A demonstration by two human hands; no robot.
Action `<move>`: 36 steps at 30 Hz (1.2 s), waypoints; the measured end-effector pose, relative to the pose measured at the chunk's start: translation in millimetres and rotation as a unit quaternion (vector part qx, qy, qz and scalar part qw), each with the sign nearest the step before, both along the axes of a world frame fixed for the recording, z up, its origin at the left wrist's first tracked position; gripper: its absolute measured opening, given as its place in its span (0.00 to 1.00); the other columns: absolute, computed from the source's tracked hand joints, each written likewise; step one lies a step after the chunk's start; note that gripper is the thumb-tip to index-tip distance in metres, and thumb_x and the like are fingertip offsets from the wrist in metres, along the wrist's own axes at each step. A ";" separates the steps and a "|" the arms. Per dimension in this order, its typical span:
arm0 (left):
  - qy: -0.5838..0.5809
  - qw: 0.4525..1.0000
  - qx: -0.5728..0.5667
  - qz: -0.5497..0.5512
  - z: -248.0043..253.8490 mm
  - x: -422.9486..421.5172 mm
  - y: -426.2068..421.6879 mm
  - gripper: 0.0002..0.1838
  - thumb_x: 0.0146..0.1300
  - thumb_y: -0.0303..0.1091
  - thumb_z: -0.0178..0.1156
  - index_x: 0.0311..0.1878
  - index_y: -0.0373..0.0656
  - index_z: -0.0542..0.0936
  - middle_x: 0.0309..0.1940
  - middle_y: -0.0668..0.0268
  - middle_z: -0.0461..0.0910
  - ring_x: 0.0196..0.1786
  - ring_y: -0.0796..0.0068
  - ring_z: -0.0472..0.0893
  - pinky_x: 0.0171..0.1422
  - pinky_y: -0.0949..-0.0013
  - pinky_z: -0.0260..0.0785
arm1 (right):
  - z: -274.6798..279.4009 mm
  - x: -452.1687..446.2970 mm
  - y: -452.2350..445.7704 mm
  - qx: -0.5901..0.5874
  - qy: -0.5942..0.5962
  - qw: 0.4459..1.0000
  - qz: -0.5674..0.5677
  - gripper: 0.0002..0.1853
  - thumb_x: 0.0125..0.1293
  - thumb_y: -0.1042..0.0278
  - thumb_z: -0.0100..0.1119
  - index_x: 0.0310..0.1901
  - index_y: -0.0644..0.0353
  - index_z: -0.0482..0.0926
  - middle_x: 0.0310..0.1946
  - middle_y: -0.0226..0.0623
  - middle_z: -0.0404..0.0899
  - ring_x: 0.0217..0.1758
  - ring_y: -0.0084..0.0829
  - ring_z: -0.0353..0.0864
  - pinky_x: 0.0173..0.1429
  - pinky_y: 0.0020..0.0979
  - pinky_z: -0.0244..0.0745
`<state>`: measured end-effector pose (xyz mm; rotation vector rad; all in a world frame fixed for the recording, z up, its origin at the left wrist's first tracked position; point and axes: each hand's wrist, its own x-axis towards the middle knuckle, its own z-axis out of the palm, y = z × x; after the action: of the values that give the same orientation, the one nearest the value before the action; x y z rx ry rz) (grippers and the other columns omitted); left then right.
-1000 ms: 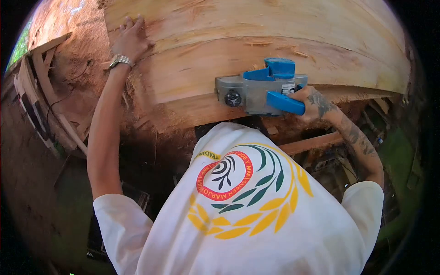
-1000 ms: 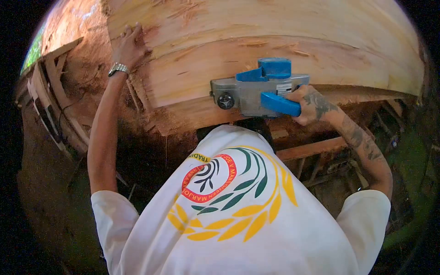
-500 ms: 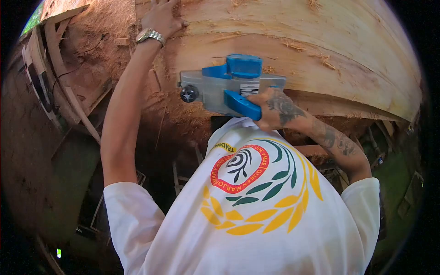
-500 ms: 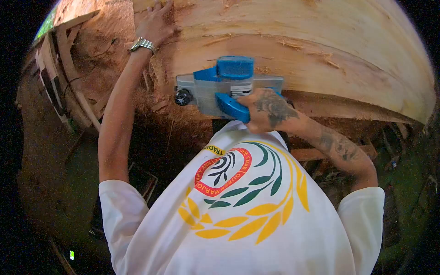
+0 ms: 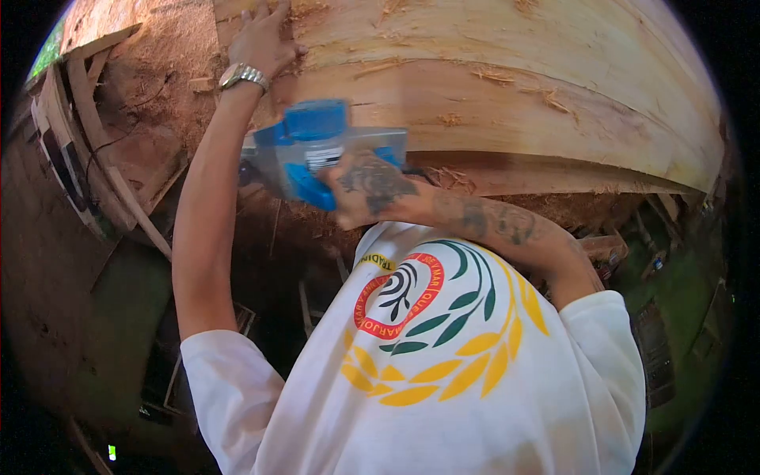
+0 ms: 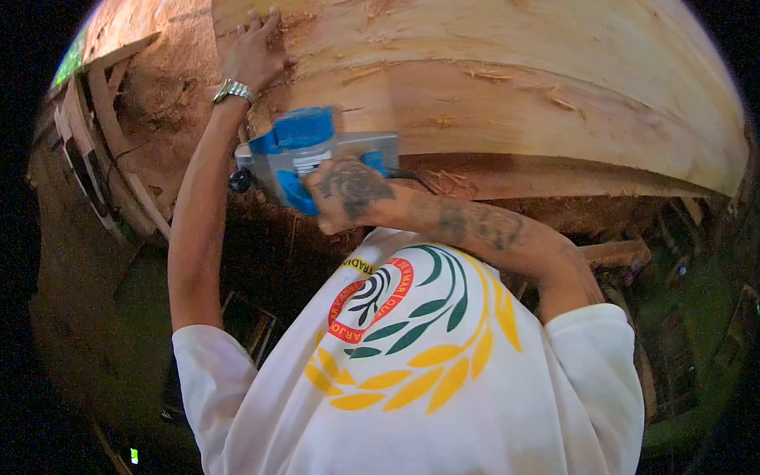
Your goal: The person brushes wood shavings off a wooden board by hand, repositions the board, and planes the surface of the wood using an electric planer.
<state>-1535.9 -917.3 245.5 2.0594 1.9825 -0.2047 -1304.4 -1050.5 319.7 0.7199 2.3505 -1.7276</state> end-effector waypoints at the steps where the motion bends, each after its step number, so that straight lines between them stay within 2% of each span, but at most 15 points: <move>1: 0.015 1.000 -0.011 0.004 -27.9 -15.1 -3.2 0.54 0.49 0.54 0.77 0.81 0.61 0.64 0.80 0.50 0.60 0.79 0.36 0.62 0.79 0.44 0.65 | -5.4 -9.5 -5.6 0.043 0.041 0.998 -0.028 0.20 0.44 0.61 0.70 0.39 0.65 0.83 0.28 0.56 0.84 0.31 0.55 0.88 0.40 0.50 0.83; 2: 0.031 0.999 -0.021 0.007 -44.6 -25.6 -4.4 0.59 0.49 0.61 0.78 0.84 0.68 0.59 0.85 0.52 0.53 0.82 0.34 0.58 0.81 0.44 0.62 | -16.6 -18.9 -16.8 0.087 0.082 0.991 -0.056 0.19 0.44 0.61 0.69 0.37 0.65 0.81 0.25 0.54 0.82 0.28 0.54 0.86 0.36 0.49 0.82; 6: 0.024 1.000 -0.020 0.001 -43.7 -27.3 -9.5 0.56 0.51 0.58 0.78 0.83 0.68 0.60 0.84 0.53 0.54 0.82 0.37 0.59 0.80 0.42 0.64 | -31.8 -48.5 -39.1 0.168 0.121 0.972 -0.108 0.20 0.47 0.56 0.67 0.35 0.65 0.79 0.23 0.51 0.79 0.24 0.50 0.83 0.30 0.44 0.79; 7: 0.024 1.000 -0.019 -0.003 -47.4 -31.0 -10.2 0.56 0.51 0.58 0.78 0.83 0.68 0.59 0.84 0.53 0.54 0.82 0.37 0.59 0.81 0.43 0.63 | -42.3 -39.7 -49.0 0.273 0.192 0.928 -0.165 0.21 0.46 0.55 0.67 0.36 0.64 0.79 0.24 0.51 0.79 0.23 0.49 0.83 0.28 0.45 0.77; 10: 0.032 0.999 -0.032 0.002 -42.1 -26.3 -4.6 0.57 0.51 0.58 0.78 0.84 0.70 0.59 0.85 0.53 0.53 0.83 0.38 0.58 0.83 0.47 0.61 | -25.4 35.8 -17.6 0.170 0.236 0.947 -0.136 0.20 0.45 0.58 0.67 0.36 0.63 0.78 0.21 0.49 0.78 0.21 0.48 0.81 0.26 0.45 0.75; 11: 0.033 0.999 -0.039 0.006 -36.0 -26.2 -3.3 0.57 0.51 0.58 0.78 0.84 0.70 0.59 0.85 0.53 0.53 0.83 0.38 0.58 0.83 0.47 0.61 | -3.5 62.1 3.6 0.091 0.064 0.993 -0.028 0.20 0.44 0.62 0.69 0.38 0.64 0.80 0.26 0.54 0.82 0.22 0.50 0.84 0.28 0.47 0.81; 12: 0.038 0.998 -0.044 0.011 -31.7 -24.3 -3.3 0.57 0.51 0.58 0.78 0.84 0.70 0.59 0.85 0.53 0.53 0.83 0.39 0.57 0.83 0.47 0.61 | 3.9 107.1 13.1 0.050 0.033 0.998 -0.026 0.18 0.46 0.62 0.70 0.38 0.61 0.81 0.24 0.51 0.82 0.25 0.51 0.86 0.30 0.48 0.81; 15: 0.033 0.999 -0.034 0.005 -32.3 -26.4 -5.3 0.57 0.51 0.59 0.78 0.84 0.71 0.57 0.85 0.56 0.53 0.83 0.41 0.58 0.81 0.46 0.64 | 33.4 246.9 38.4 0.072 0.018 0.990 -0.121 0.15 0.52 0.65 0.74 0.42 0.56 0.84 0.32 0.47 0.87 0.32 0.49 0.88 0.36 0.44 0.83; 17: 0.028 0.999 -0.024 0.005 -32.4 -28.3 -5.8 0.57 0.52 0.60 0.77 0.84 0.72 0.57 0.85 0.58 0.53 0.83 0.41 0.58 0.80 0.46 0.65 | 46.6 342.9 51.9 0.105 -0.102 0.981 -0.128 0.17 0.49 0.68 0.73 0.44 0.57 0.85 0.34 0.49 0.87 0.38 0.51 0.88 0.44 0.46 0.83; 20: 0.043 0.999 -0.017 0.000 -36.5 -30.7 -7.5 0.57 0.52 0.60 0.77 0.84 0.74 0.57 0.85 0.59 0.54 0.83 0.42 0.58 0.79 0.45 0.66 | 58.7 455.1 72.2 0.080 -0.215 0.958 -0.169 0.16 0.48 0.72 0.69 0.41 0.63 0.83 0.33 0.51 0.85 0.37 0.48 0.87 0.47 0.42 0.82; 22: 0.066 0.998 -0.019 0.001 -35.0 -27.1 -8.0 0.56 0.52 0.60 0.77 0.84 0.75 0.57 0.85 0.59 0.54 0.83 0.43 0.58 0.79 0.45 0.67 | 52.9 490.4 88.7 0.065 -0.229 0.962 -0.135 0.15 0.47 0.73 0.67 0.40 0.65 0.82 0.31 0.51 0.83 0.35 0.48 0.86 0.44 0.43 0.81; 28: 0.067 0.998 0.000 -0.008 -41.0 -30.1 -8.9 0.56 0.52 0.59 0.77 0.83 0.77 0.57 0.85 0.60 0.54 0.83 0.44 0.59 0.77 0.46 0.70 | 44.7 460.7 111.3 0.024 -0.215 0.970 -0.107 0.14 0.46 0.74 0.66 0.38 0.64 0.82 0.28 0.52 0.82 0.31 0.48 0.85 0.39 0.44 0.79; 34: 0.065 0.997 -0.026 0.008 -32.9 -19.9 -6.8 0.53 0.54 0.57 0.76 0.82 0.73 0.60 0.85 0.60 0.56 0.84 0.46 0.59 0.75 0.43 0.71 | 35.6 344.7 109.1 -0.003 -0.156 0.985 -0.069 0.13 0.48 0.73 0.68 0.39 0.62 0.82 0.31 0.53 0.83 0.34 0.54 0.85 0.40 0.45 0.80; 35: 0.063 0.998 0.016 -0.013 -47.1 -27.4 -11.5 0.56 0.50 0.59 0.78 0.83 0.71 0.60 0.83 0.54 0.59 0.82 0.40 0.61 0.78 0.45 0.67 | 33.0 321.1 105.6 -0.011 -0.147 0.987 -0.062 0.14 0.48 0.73 0.68 0.39 0.62 0.83 0.31 0.54 0.84 0.35 0.55 0.86 0.41 0.46 0.81; 36: 0.072 0.997 0.013 -0.014 -47.8 -31.5 -10.5 0.56 0.50 0.58 0.78 0.83 0.71 0.61 0.83 0.54 0.59 0.82 0.40 0.61 0.78 0.44 0.68 | 27.0 298.7 100.5 -0.003 -0.123 0.991 -0.056 0.14 0.49 0.72 0.69 0.40 0.61 0.83 0.32 0.53 0.85 0.36 0.55 0.86 0.41 0.46 0.82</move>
<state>-1567.4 -927.8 197.7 2.1454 2.0487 -0.3428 -1005.7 -950.0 346.7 1.0175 2.1749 -1.5816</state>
